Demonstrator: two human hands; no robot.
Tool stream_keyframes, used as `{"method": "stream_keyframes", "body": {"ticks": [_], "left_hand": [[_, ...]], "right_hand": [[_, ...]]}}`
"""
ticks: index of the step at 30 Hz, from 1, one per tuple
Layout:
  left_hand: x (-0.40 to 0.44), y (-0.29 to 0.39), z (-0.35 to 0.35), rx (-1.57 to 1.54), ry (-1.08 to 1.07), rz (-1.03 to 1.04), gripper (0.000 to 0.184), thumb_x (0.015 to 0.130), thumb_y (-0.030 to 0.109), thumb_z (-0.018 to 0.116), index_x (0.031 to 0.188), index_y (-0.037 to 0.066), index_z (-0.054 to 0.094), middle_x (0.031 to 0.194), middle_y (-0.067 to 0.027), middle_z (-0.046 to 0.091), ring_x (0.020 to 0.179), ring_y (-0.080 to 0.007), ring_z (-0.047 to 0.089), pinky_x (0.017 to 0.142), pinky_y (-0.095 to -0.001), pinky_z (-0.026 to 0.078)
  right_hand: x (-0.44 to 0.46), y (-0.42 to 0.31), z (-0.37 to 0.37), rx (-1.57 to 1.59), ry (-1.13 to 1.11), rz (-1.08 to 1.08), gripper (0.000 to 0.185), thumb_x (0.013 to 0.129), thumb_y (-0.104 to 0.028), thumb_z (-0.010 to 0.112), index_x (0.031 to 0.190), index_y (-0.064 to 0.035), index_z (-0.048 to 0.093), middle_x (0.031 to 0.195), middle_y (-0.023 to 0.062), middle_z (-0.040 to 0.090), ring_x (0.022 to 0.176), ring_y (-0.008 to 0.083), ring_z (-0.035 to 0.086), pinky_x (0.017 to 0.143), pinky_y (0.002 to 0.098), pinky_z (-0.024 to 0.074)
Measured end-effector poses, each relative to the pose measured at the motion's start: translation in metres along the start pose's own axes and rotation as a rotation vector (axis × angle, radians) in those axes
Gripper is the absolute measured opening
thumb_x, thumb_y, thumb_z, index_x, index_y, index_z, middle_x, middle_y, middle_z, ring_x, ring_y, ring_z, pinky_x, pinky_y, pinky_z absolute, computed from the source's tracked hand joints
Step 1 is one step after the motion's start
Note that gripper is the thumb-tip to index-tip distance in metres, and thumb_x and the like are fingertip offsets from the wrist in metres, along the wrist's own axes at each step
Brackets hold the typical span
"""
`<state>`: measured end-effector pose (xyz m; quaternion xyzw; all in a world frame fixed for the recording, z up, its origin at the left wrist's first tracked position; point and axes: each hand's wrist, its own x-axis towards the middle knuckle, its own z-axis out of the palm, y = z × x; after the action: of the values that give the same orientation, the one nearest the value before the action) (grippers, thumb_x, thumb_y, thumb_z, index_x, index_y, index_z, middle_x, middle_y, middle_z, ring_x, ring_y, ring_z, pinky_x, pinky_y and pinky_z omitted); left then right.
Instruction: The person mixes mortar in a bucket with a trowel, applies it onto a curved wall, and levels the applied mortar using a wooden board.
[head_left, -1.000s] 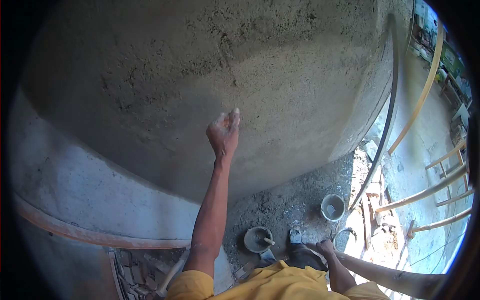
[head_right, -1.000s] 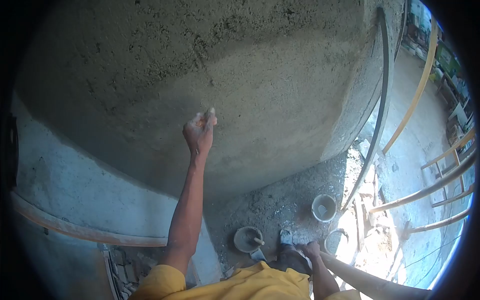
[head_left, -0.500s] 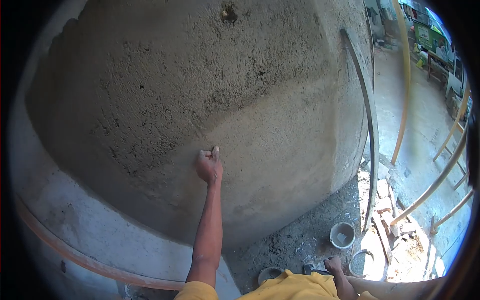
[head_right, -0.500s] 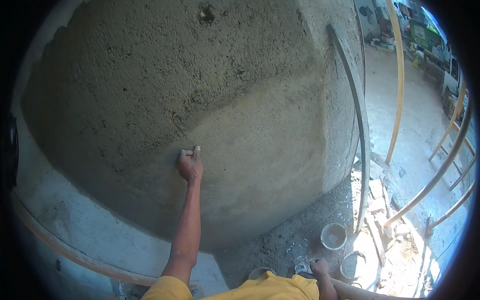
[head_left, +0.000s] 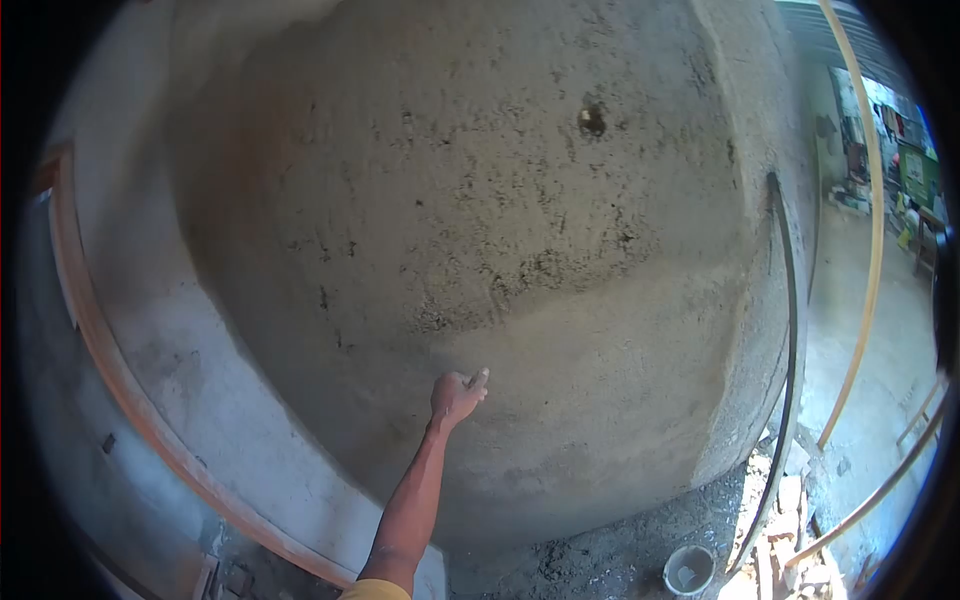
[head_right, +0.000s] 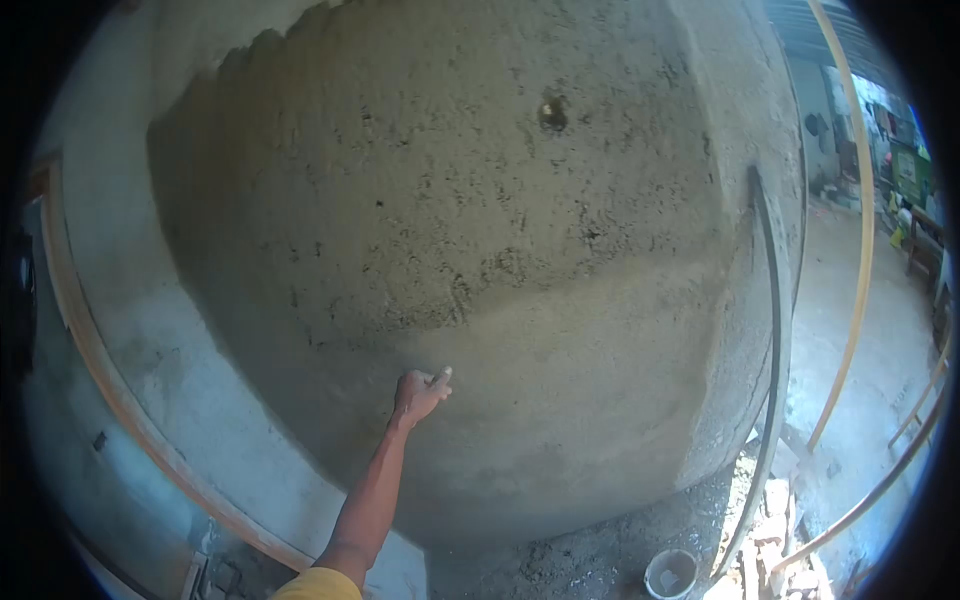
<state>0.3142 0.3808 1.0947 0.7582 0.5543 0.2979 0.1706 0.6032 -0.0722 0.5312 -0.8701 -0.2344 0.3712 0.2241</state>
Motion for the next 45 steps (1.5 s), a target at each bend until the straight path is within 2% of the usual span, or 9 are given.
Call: {"method": "stream_keyframes", "body": {"ticks": [10, 16, 23, 27, 31, 32, 35, 37, 45], "left_hand": [[0.006, -0.104, -0.123, -0.068, 1.214, 0.111, 0.041, 0.098, 0.030, 0.071, 0.119, -0.005, 0.062, 0.117, -0.0243, 0.067, 0.110, -0.0391, 0.066, 0.094, -0.0464, 0.052], [0.041, -0.113, -0.227, 0.251, 1.194, 0.191, 0.067, 0.105, 0.045, 0.057, 0.154, 0.001, 0.047, 0.164, -0.0235, 0.037, 0.152, -0.0443, 0.034, 0.122, -0.0543, 0.032], [0.130, -0.125, -0.284, 0.361, 1.201, 0.351, 0.071, 0.108, 0.053, 0.046, 0.164, 0.011, 0.036, 0.171, -0.0179, 0.029, 0.156, -0.0459, 0.026, 0.125, -0.0563, 0.027], [0.141, -0.127, -0.270, 0.485, 1.362, 0.336, 0.071, 0.108, 0.059, 0.039, 0.165, 0.018, 0.035, 0.172, -0.0155, 0.027, 0.157, -0.0448, 0.024, 0.122, -0.0626, 0.027], [0.166, -0.145, -0.281, 0.626, 1.416, 0.545, 0.057, 0.110, 0.048, 0.041, 0.157, 0.015, 0.046, 0.165, -0.0171, 0.039, 0.153, -0.0413, 0.035, 0.122, -0.0599, 0.030], [0.171, -0.150, -0.273, 0.663, 1.381, 0.603, 0.056, 0.110, 0.047, 0.041, 0.155, 0.014, 0.048, 0.163, -0.0172, 0.041, 0.151, -0.0408, 0.037, 0.122, -0.0588, 0.031], [0.175, -0.160, -0.249, 0.693, 1.269, 0.714, 0.052, 0.110, 0.044, 0.043, 0.150, 0.011, 0.051, 0.158, -0.0176, 0.045, 0.147, -0.0394, 0.041, 0.121, -0.0554, 0.032], [0.170, -0.163, -0.236, 0.689, 1.221, 0.750, 0.049, 0.110, 0.042, 0.044, 0.146, 0.009, 0.053, 0.154, -0.0178, 0.048, 0.144, -0.0385, 0.044, 0.120, -0.0532, 0.034], [0.082, -0.219, -0.132, 0.481, 0.959, 0.777, 0.041, 0.110, 0.033, 0.049, 0.132, 0.002, 0.063, 0.139, -0.0188, 0.061, 0.133, -0.0348, 0.056, 0.117, -0.0442, 0.038]], "right_hand": [[0.017, -0.117, -0.007, -0.072, -0.083, -0.200, 0.021, 0.081, -0.024, 0.070, 0.073, -0.0049, 0.073, 0.071, 0.0100, 0.072, 0.069, 0.0259, 0.073, 0.065, 0.0402, 0.0584], [-0.006, -0.120, 0.000, -0.039, -0.073, -0.170, 0.021, 0.082, -0.026, 0.072, 0.076, -0.0063, 0.071, 0.073, 0.0082, 0.071, 0.071, 0.0250, 0.072, 0.064, 0.0396, 0.0576], [-0.056, -0.019, 0.019, -0.097, -0.066, 0.089, 0.021, 0.084, -0.028, 0.074, 0.079, -0.0081, 0.070, 0.075, 0.0062, 0.069, 0.073, 0.0239, 0.071, 0.063, 0.0391, 0.0567], [-0.080, 0.104, 0.053, -0.944, -0.385, -0.215, 0.022, 0.085, -0.029, 0.075, 0.081, -0.0091, 0.069, 0.076, 0.0050, 0.069, 0.075, 0.0232, 0.070, 0.063, 0.0387, 0.0561], [-0.136, 0.151, 0.097, -0.199, 0.254, 0.023, 0.030, 0.078, -0.016, 0.070, 0.103, -0.0002, 0.072, 0.095, 0.0221, 0.075, 0.089, 0.0397, 0.072, 0.085, 0.0481, 0.0568], [-0.175, 0.086, 0.061, 0.007, -0.024, 0.436, 0.036, 0.076, -0.019, 0.069, 0.103, 0.0042, 0.071, 0.094, 0.0240, 0.074, 0.091, 0.0400, 0.072, 0.083, 0.0466, 0.0557], [-0.178, 0.206, 0.118, -0.237, -0.090, 0.192, 0.037, 0.085, -0.033, 0.065, 0.098, 0.0005, 0.074, 0.095, 0.0262, 0.074, 0.093, 0.0385, 0.073, 0.081, 0.0464, 0.0549], [-0.212, 0.113, 0.068, -0.359, -0.172, 0.171, 0.051, 0.094, -0.049, 0.058, 0.105, -0.0039, 0.078, 0.103, 0.0288, 0.074, 0.095, 0.0382, 0.072, 0.081, 0.0458, 0.0549], [-0.168, 0.038, 0.049, 0.041, -0.200, 0.132, 0.033, 0.097, -0.028, 0.069, 0.081, 0.0008, 0.073, 0.070, 0.0034, 0.066, 0.064, 0.0141, 0.065, 0.059, 0.0328, 0.0495]]}}
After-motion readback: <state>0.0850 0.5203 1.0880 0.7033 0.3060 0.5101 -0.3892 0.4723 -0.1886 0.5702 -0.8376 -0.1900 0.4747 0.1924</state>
